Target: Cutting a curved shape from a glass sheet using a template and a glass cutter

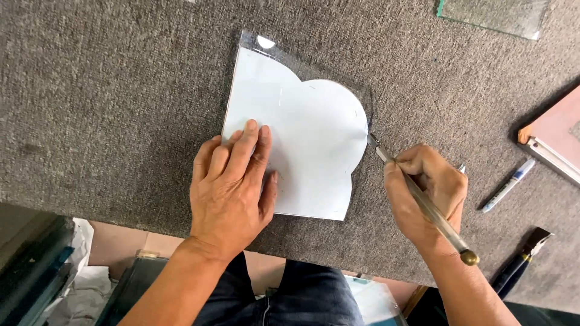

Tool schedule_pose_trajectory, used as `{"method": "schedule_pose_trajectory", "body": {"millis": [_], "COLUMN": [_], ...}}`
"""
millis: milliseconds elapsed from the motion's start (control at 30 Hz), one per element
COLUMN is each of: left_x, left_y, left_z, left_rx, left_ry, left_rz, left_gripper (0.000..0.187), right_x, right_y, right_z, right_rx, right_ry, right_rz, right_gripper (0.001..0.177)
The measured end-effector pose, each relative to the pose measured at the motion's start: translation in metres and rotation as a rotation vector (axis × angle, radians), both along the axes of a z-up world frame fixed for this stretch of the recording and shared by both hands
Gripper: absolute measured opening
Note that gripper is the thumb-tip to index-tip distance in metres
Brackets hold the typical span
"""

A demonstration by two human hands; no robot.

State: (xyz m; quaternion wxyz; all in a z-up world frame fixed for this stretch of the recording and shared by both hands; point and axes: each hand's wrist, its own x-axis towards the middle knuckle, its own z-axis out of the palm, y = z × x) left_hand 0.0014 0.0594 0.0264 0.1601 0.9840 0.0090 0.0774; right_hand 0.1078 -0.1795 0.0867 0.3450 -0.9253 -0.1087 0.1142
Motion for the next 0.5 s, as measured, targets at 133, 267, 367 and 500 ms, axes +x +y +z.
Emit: {"method": "schedule_pose_trajectory", "body": {"millis": [133,267,367,500], "left_x": [0.001,0.004,0.013,0.016], "left_y": [0.023,0.049,0.067,0.083], "left_z": [0.003,0.001,-0.004,-0.014], "left_rx": [0.030,-0.008,-0.029,-0.051], "left_ry": [-0.022,-0.045,-0.061,-0.116], "left_rz": [-0.110,-0.299,-0.438,-0.589], "left_gripper": [0.054,0.058,0.065,0.072], "right_x": [-0.008,-0.016,-0.020,-0.030], "right_y": [0.002,0.003,0.006,0.012], "right_z": [0.000,-0.002,-0.005,-0.001], "right_rx": [-0.095,-0.095,-0.087,-0.095], "right_ry": [-0.013,-0.042,-0.050,-0.008], "right_rz": [-0.053,-0.089,-0.129,-0.236], "right_gripper": [0.015,0.021,0.018,0.019]}}
